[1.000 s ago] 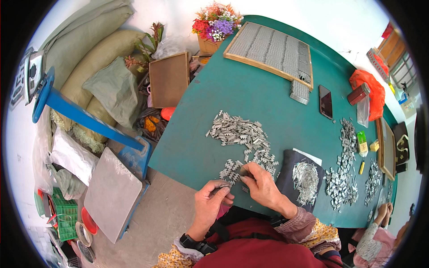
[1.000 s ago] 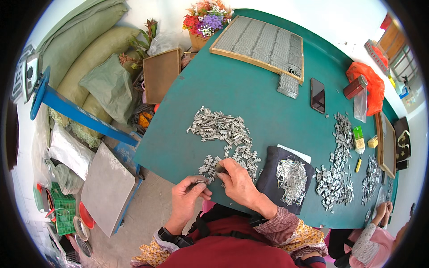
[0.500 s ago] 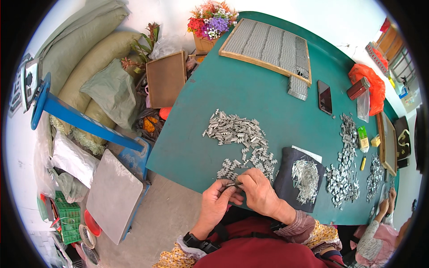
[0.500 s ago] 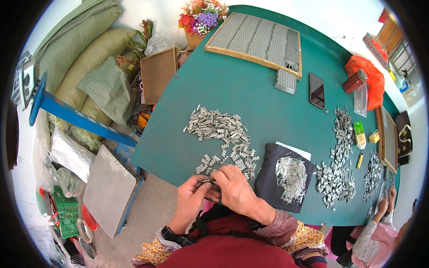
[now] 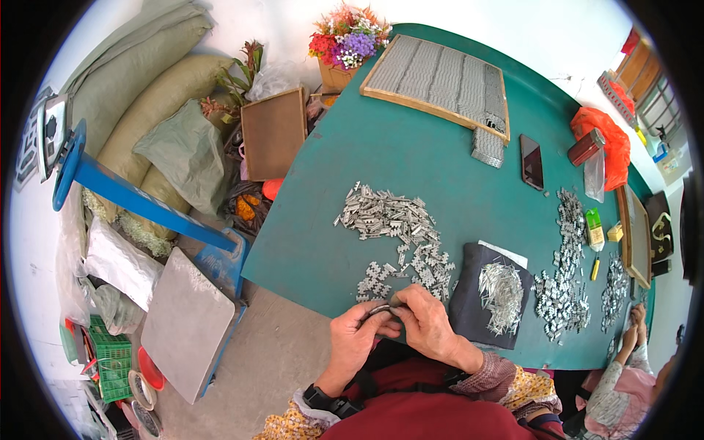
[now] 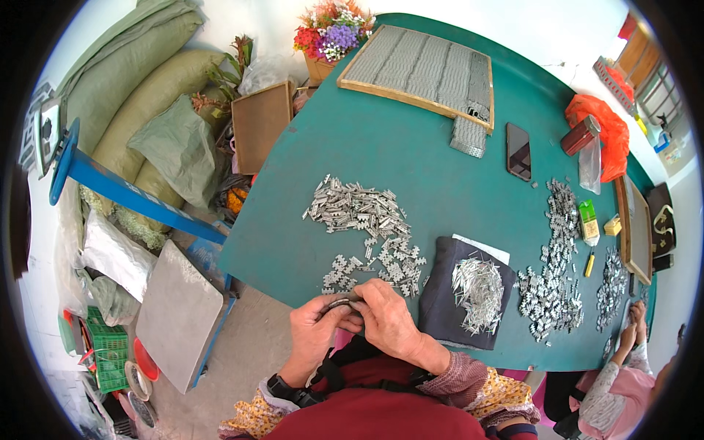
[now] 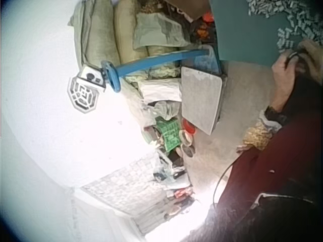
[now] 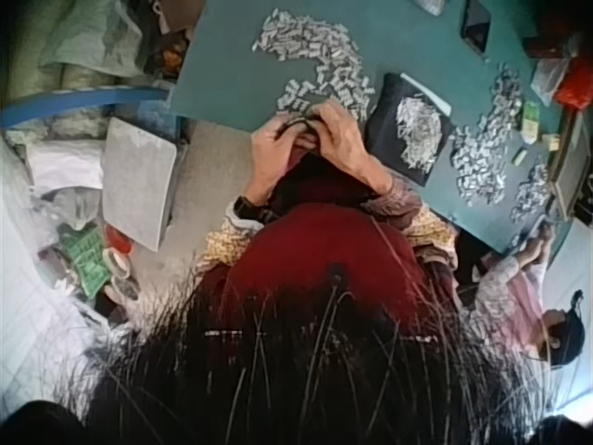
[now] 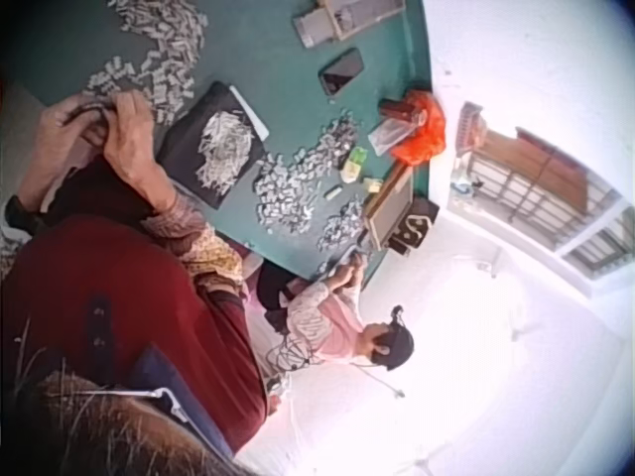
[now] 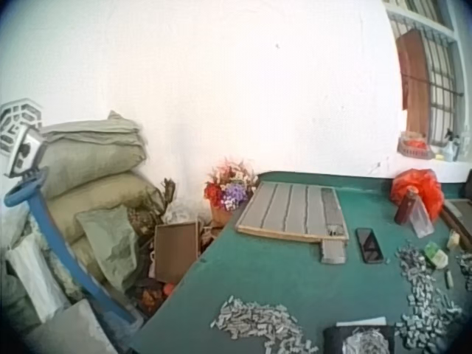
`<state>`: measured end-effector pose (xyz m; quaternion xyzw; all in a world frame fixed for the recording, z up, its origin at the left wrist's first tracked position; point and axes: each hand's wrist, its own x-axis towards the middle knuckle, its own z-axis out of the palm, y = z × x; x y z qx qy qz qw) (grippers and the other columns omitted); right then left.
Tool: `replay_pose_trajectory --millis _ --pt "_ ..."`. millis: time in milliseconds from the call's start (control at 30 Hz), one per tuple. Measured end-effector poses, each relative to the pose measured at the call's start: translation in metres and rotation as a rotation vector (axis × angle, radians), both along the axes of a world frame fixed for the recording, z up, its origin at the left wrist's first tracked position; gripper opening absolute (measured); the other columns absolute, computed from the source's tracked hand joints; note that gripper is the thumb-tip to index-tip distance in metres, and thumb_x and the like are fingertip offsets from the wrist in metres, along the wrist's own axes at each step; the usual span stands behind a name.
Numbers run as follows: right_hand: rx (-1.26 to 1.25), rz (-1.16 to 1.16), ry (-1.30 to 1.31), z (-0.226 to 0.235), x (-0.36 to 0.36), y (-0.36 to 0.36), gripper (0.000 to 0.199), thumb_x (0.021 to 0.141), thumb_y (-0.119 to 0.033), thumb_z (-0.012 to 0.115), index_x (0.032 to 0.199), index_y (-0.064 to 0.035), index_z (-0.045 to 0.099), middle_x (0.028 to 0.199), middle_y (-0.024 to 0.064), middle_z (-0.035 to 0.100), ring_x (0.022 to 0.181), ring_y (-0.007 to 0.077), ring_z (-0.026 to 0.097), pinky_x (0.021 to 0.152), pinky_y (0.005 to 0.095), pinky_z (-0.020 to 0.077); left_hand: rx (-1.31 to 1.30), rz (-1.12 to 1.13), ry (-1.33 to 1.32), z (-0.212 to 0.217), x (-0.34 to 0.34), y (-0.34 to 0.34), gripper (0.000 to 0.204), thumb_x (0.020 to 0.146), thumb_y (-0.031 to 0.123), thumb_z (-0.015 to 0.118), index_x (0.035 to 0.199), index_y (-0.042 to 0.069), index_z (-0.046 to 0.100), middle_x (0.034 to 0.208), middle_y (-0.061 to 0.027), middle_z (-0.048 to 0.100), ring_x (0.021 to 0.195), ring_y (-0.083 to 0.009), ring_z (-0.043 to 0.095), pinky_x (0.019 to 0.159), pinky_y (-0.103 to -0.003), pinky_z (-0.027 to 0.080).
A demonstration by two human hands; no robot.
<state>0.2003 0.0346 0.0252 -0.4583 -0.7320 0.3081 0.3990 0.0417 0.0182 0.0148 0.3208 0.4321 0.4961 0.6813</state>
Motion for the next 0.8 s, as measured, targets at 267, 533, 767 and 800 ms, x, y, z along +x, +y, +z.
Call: replay_pose_trajectory --millis 267,533,767,800 --pt "-0.029 0.011 -0.077 0.012 0.006 0.019 0.015 0.08 0.005 0.062 0.094 -0.0021 0.059 0.088 0.0154 0.058 0.082 0.037 0.058 0.072 0.044 0.0463 -0.031 0.079 0.115 0.006 -0.015 0.001 0.014 0.091 -0.006 0.058 0.101 -0.012 0.064 0.089 -0.0201 0.069 0.074 -0.0263 0.071 0.065 -0.036 0.062" --pt "0.19 0.062 -0.376 -0.002 0.002 0.012 0.019 0.075 0.001 0.068 0.093 -0.0035 0.063 0.084 0.0103 0.056 0.08 0.0304 0.055 0.072 0.0406 0.0431 -0.033 0.195 0.049 -0.006 -0.044 -0.007 0.014 0.09 -0.004 0.059 0.101 -0.012 0.064 0.091 -0.0228 0.069 0.073 -0.0299 0.071 0.063 -0.038 0.063" --pt "0.265 0.118 -0.567 -0.002 -0.013 0.017 0.018 0.076 -0.001 0.064 0.094 -0.0034 0.063 0.085 0.0093 0.052 0.081 0.0276 0.051 0.072 0.0388 0.0393 -0.09 0.156 0.058 -0.009 -0.045 -0.017 0.018 0.091 -0.003 0.06 0.106 -0.012 0.064 0.09 -0.0231 0.069 0.072 -0.0291 0.071 0.064 -0.038 0.063" --pt "0.267 0.108 -0.585 -0.002 -0.013 0.017 0.018 0.076 -0.001 0.063 0.094 -0.0031 0.062 0.085 0.0095 0.052 0.082 0.0277 0.051 0.073 0.0389 0.0392 -0.09 0.158 0.058 -0.009 -0.044 -0.018 0.018 0.091 -0.003 0.06 0.106 -0.012 0.064 0.09 -0.0231 0.069 0.072 -0.0291 0.071 0.064 -0.038 0.063"
